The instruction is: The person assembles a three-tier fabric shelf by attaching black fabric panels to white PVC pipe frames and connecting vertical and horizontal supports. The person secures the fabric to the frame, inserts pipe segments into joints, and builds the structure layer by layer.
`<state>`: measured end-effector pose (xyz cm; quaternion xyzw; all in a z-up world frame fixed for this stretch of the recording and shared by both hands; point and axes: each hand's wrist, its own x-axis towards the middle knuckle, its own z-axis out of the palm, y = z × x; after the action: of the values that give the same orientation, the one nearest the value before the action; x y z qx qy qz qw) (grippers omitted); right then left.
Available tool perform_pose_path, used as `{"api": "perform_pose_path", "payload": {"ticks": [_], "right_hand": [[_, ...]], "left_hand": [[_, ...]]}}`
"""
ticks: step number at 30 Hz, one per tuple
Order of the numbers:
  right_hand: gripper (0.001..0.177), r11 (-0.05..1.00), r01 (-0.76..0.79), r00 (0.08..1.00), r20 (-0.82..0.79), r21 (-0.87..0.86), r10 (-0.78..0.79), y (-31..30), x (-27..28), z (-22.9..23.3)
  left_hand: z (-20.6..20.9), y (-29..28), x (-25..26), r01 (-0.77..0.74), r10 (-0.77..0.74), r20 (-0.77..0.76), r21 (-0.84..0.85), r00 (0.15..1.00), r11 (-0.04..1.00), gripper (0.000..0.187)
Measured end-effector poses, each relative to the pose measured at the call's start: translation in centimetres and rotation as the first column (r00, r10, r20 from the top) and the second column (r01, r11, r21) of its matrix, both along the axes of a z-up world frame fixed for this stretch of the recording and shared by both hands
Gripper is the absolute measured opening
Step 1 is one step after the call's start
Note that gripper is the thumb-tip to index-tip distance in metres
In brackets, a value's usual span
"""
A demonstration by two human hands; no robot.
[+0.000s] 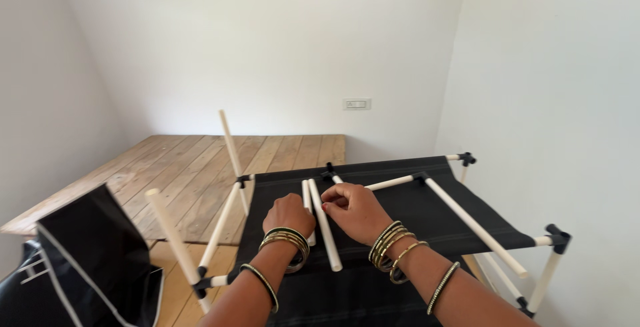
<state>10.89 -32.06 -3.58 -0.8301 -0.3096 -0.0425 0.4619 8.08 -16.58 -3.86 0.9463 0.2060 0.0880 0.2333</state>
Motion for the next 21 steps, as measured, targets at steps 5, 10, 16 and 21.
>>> {"api": "perform_pose_path", "payload": {"ticks": [5,10,16,21], "right_hand": [[0.028,0.998,0.056,0.998,0.010,0.016,-0.056,-3.8,0.9,0.7],[0.028,0.992,0.123,0.992,-0.019,0.023,-0.122,-7.4,1.3,1.8],[0.027,0.980,0.197,0.980,-0.038,-0.006,-0.197,-11.3,1.7,1.8],[0.026,0.977,0.211,0.977,-0.031,0.037,-0.210,-13.9,2.3,0.9]], "left_hand": [[-0.5,-0.8,2.2,-0.049,0.045,-0.054,-0.062,0.998,0.997,0.027],[-0.8,-1.1,3.4,-0.068,0.066,-0.037,-0.062,0.997,0.996,0.026],[0.3,-2.6,3.6,-0.063,0.061,-0.040,-0.054,0.997,0.997,0.027],[1.8,-5.6,3.5,-0.054,0.054,0.054,-0.012,0.997,0.998,0.027]]}}
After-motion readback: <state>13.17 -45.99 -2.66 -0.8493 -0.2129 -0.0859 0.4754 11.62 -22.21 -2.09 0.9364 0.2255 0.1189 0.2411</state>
